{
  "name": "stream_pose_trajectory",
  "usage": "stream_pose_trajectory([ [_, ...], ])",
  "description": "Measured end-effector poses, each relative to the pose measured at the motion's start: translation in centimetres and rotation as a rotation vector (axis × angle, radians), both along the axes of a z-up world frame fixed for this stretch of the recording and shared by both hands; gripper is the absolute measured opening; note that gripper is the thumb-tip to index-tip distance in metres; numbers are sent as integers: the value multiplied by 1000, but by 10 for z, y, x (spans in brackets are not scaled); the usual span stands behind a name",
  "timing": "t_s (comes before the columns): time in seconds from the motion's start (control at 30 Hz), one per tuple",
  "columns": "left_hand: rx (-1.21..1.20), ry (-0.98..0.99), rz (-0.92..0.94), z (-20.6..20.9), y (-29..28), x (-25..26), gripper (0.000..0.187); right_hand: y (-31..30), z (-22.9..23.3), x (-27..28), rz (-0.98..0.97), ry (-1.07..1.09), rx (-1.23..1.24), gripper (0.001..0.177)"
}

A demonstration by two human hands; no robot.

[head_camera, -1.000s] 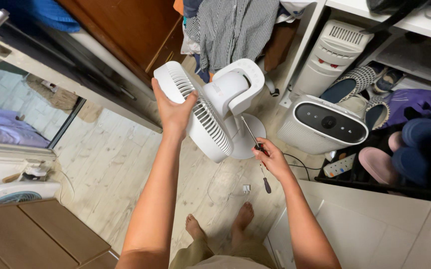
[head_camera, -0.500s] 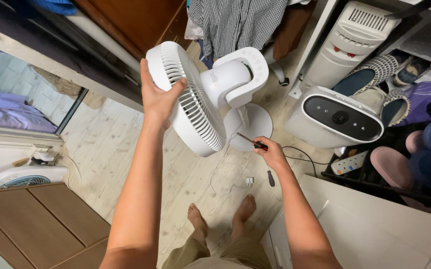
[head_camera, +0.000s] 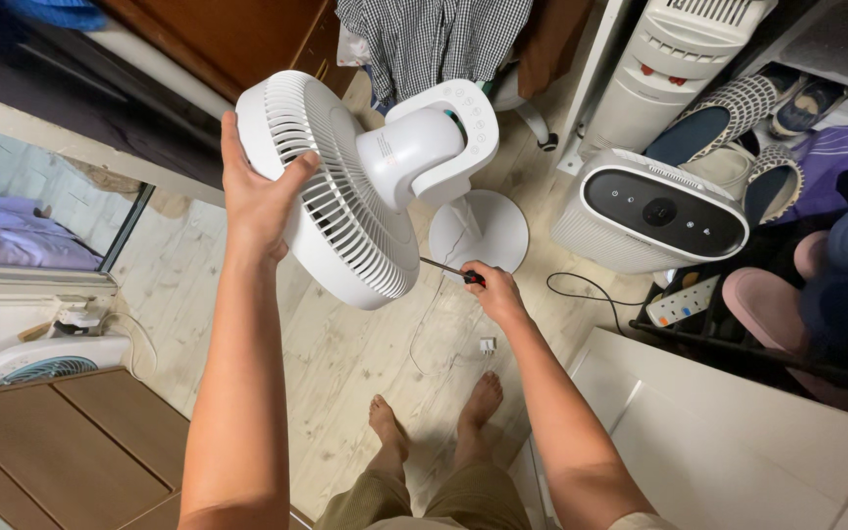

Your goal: The person unplugs a standing fan and uses a screwdriver to loosen the screws on the front grille. They then remove the front grille and the fan blade assembly from the fan stand.

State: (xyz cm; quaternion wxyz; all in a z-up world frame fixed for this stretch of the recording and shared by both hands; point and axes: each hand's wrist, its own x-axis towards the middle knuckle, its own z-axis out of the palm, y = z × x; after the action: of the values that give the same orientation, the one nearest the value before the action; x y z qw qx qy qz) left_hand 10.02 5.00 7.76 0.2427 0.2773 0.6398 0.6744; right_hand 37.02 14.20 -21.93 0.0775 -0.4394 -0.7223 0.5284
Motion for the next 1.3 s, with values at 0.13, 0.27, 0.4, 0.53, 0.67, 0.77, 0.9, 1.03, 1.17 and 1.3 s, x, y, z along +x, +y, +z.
stream_pose_trajectory([
  [0.13, -33, 1, 7, 2, 3, -4, 108, -4, 7, -6, 47, -3, 56, 31],
  [0.27, -5, 7, -11, 3, 5, -6, 108, -8, 6, -4, 50, 53, 36, 32],
  [0.4, -57, 16, 1, 4, 6, -5, 107, -10, 7, -5, 45, 41, 22, 33],
  [0.53, -55, 13, -1, 4, 6, -9, 108, -8, 3, -5, 66, 48, 37, 33],
  [0.67, -2, 25, -29, -1, 6, -11, 107, -10, -11, -8, 62, 103, 60, 35],
  [0.77, -28, 44, -19, -1, 6, -9, 107, -10, -21, -9, 50, 119, 39, 35],
  [0.9, -30, 28, 0, -1, 5, -5, 108, -11, -33, -14, 45, 122, 34, 35],
  [1.03, 3, 21, -5, -3, 5, -4, 110, -8, -53, -16, 2, 79, 35, 34],
  [1.17, 19, 29, -10, -9, 7, -9, 111, -5, -67, -2, -87, 80, 57, 35],
  [1.3, 14, 61, -14, -11, 5, -12, 111, -7, -48, -1, -116, 50, 42, 31],
])
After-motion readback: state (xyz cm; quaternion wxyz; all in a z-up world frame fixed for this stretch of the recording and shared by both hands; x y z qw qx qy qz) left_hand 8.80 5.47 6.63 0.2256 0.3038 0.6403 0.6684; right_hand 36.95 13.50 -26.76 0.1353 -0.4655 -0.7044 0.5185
